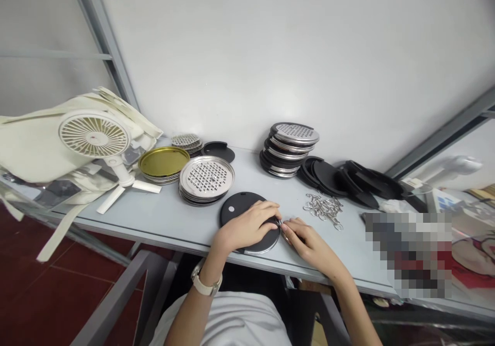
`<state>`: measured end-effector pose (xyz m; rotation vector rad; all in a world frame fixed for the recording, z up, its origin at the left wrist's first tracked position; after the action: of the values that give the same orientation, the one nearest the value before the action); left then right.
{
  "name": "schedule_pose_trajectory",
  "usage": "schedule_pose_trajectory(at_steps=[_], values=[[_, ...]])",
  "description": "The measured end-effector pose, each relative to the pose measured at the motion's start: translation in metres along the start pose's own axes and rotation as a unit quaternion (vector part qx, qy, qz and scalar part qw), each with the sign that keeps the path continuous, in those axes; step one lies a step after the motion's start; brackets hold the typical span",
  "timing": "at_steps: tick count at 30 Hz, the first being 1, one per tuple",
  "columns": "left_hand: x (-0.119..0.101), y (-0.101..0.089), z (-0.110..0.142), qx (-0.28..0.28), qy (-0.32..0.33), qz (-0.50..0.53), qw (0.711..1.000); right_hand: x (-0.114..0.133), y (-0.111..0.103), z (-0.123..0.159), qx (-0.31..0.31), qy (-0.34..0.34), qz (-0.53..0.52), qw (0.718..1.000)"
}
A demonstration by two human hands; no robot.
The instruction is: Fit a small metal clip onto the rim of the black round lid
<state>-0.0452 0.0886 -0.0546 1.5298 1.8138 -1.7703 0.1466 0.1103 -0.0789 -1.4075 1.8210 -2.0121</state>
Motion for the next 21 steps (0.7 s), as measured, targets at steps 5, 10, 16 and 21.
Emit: schedule_pose_trajectory(at_steps=[5,10,16,21], values=[[-0.0012,-0.0008,-0.0007,0.004,0.013,-0.004,1.0,0.0005,0.0002,-0.0001,-0.002,0.0,0.005,1.0],[-0.0026,-0.0015,-0.0011,0.01,0.009,-0.002,1.0,0.0014,-0.0005,-0.0013,0.001,-0.006,0.013,1.0],[-0.0027,-0.0009,-0.0016,0.007,0.015,-0.003,1.0,0.0041,-0.0025,-0.0004,-0.004,-0.007,0.015,1.0],[-0.0027,-0.0008,-0.0019,0.009,0.022,-0.007,1.0,0.003,-0.0031,0.0007,0.0,-0.007,0.018,1.0]])
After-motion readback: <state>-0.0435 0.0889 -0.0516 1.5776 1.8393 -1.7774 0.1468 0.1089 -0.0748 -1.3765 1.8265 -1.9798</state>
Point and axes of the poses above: each hand's wrist, its own z-axis away from the middle knuckle, its own y-axis out of the palm, x = y × z, the point moved 1 cm from there along -z, towards the middle knuckle, and after that the axes turned 3 degrees about z, right-handed, at the moved point
